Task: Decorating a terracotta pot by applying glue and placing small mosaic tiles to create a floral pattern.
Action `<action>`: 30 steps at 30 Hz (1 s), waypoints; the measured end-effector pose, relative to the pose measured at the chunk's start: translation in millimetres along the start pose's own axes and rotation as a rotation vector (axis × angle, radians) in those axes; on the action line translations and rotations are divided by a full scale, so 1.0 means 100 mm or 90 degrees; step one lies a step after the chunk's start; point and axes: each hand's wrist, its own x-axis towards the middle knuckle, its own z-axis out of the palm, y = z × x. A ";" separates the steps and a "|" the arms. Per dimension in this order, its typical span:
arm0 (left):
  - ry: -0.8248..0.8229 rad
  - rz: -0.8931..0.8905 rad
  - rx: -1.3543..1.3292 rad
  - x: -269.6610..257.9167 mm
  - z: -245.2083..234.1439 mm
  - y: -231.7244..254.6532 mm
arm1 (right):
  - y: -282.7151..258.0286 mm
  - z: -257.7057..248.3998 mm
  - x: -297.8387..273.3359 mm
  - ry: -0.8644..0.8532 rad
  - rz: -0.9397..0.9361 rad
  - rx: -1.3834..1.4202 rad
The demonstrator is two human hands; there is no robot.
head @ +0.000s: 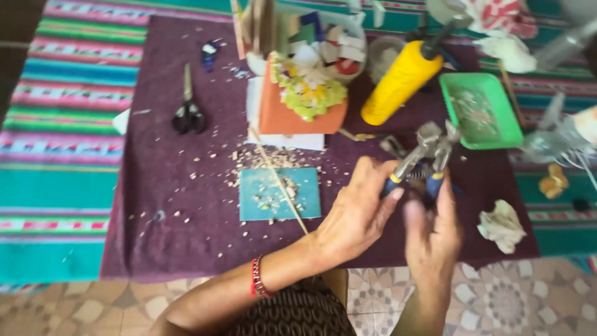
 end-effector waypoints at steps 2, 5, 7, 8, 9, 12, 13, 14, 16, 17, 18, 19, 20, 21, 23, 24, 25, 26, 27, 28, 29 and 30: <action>0.136 0.131 -0.082 -0.07 -0.22 0.11 | -0.19 0.14 0.06 -0.167 0.014 0.371; 0.179 0.126 -0.168 -0.10 -0.43 -0.04 | -0.56 0.28 0.18 -0.311 -0.044 0.366; 0.175 0.114 -0.274 -0.13 -0.53 -0.15 | -0.79 0.45 0.34 -0.337 -0.070 0.380; 0.163 0.103 -0.383 -0.14 -0.58 -0.21 | -0.90 0.53 0.42 -0.356 -0.091 0.392; 0.168 0.100 -0.382 -0.12 -0.63 -0.35 | -0.84 0.68 0.41 -0.362 -0.091 0.393; 0.100 0.149 -0.432 -0.18 -0.81 -0.61 | -0.75 0.96 0.36 -0.456 -0.051 0.572; 0.066 0.140 -0.387 -0.19 -0.92 -0.60 | -0.79 0.96 0.38 -0.431 -0.034 0.551; 0.034 0.131 -0.343 -0.20 -1.04 -0.60 | -0.83 0.95 0.41 -0.406 -0.016 0.529; 0.006 0.130 -0.280 -0.24 -1.19 -0.58 | -0.47 1.10 0.28 -0.349 -0.007 0.429; -0.023 0.139 -0.218 -0.23 -1.25 -0.58 | -0.27 1.17 0.23 -0.286 -0.005 0.324; -0.026 0.137 -0.222 -0.21 -1.25 -0.57 | -0.28 1.18 0.23 -0.286 -0.001 0.320; 0.005 0.092 -0.133 -0.19 -1.26 -0.57 | -0.29 1.21 0.25 -0.278 -0.001 0.343; 0.035 0.046 -0.044 -0.16 -1.28 -0.55 | -0.31 1.24 0.27 -0.270 0.000 0.366; 0.034 0.049 -0.043 -0.18 -1.26 -0.71 | -0.23 1.27 0.27 -0.267 -0.003 0.366; 0.017 0.046 0.486 -0.23 -1.22 -1.02 | -0.07 1.34 0.24 -0.245 -0.075 0.334; 0.018 0.046 0.485 -0.23 -1.17 -1.10 | -0.07 1.33 0.26 -0.245 -0.076 0.333; 0.000 0.047 0.583 -0.26 -1.12 -1.18 | -0.08 1.32 0.27 -0.226 -0.106 0.300; -0.018 0.047 0.681 -0.29 -1.07 -1.26 | -0.09 1.32 0.27 -0.206 -0.135 0.266; -0.017 0.046 0.681 -0.28 -1.01 -1.34 | -0.08 1.33 0.26 -0.207 -0.136 0.266; -0.035 0.036 0.673 -0.27 -0.95 -1.41 | -0.07 1.35 0.24 -0.196 -0.136 0.269; -0.054 0.024 0.667 -0.27 -0.90 -1.48 | -0.06 1.37 0.22 -0.184 -0.135 0.272; -0.054 0.023 0.668 -0.26 -0.89 -1.45 | -0.07 1.36 0.23 -0.185 -0.135 0.273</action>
